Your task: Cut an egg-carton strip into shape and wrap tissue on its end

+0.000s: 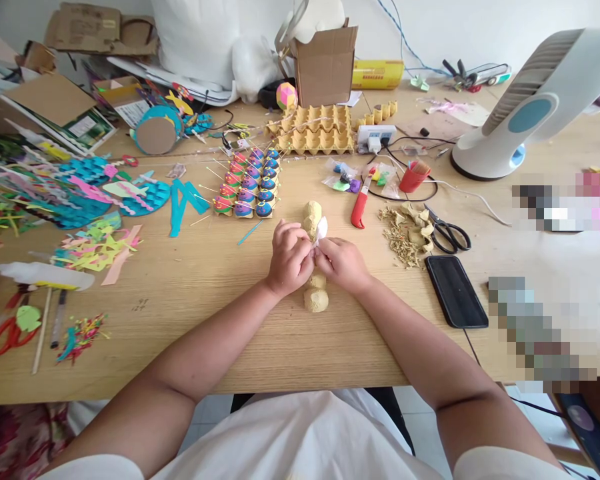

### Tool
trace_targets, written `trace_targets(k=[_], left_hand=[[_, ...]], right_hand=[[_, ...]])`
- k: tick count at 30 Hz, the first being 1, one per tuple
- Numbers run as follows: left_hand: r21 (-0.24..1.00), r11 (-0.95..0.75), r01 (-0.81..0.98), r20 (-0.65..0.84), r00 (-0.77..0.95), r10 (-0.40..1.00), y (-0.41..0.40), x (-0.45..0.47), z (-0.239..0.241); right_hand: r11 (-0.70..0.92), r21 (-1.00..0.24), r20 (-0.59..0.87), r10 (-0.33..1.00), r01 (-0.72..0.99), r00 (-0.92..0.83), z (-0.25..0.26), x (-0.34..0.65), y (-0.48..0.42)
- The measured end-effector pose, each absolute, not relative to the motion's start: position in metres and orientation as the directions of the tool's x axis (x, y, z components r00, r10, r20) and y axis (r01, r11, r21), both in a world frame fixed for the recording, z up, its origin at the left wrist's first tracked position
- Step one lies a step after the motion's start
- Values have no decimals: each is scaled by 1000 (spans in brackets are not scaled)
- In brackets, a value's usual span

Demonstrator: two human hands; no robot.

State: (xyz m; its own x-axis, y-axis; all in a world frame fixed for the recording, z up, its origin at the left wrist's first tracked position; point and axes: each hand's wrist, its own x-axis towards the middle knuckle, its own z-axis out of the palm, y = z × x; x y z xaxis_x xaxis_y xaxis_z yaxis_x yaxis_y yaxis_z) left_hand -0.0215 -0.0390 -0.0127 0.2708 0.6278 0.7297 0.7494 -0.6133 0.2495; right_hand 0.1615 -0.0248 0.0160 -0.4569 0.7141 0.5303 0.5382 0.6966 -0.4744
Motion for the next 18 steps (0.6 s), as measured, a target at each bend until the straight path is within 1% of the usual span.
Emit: trace_targets(k=[3,9,16,18], left_hand=[[241,-613,752,739,267,619,-39,-21,-13],[273,-605,748,733,246,635,-41,-21,-12],[274,-619,736,780,207,590,-44,-20,-10],[290,-607,740,765,202,611,-45,-19,-10]], right_hand=[[709,-467,554,700,528,-450,17,161,-25],[709,-419,580,690,567,-433,21,158,-29],[729,-389,636,654,563,-408,23,155,-33],[728,-389,636,655,565,-408,24,155,-33]])
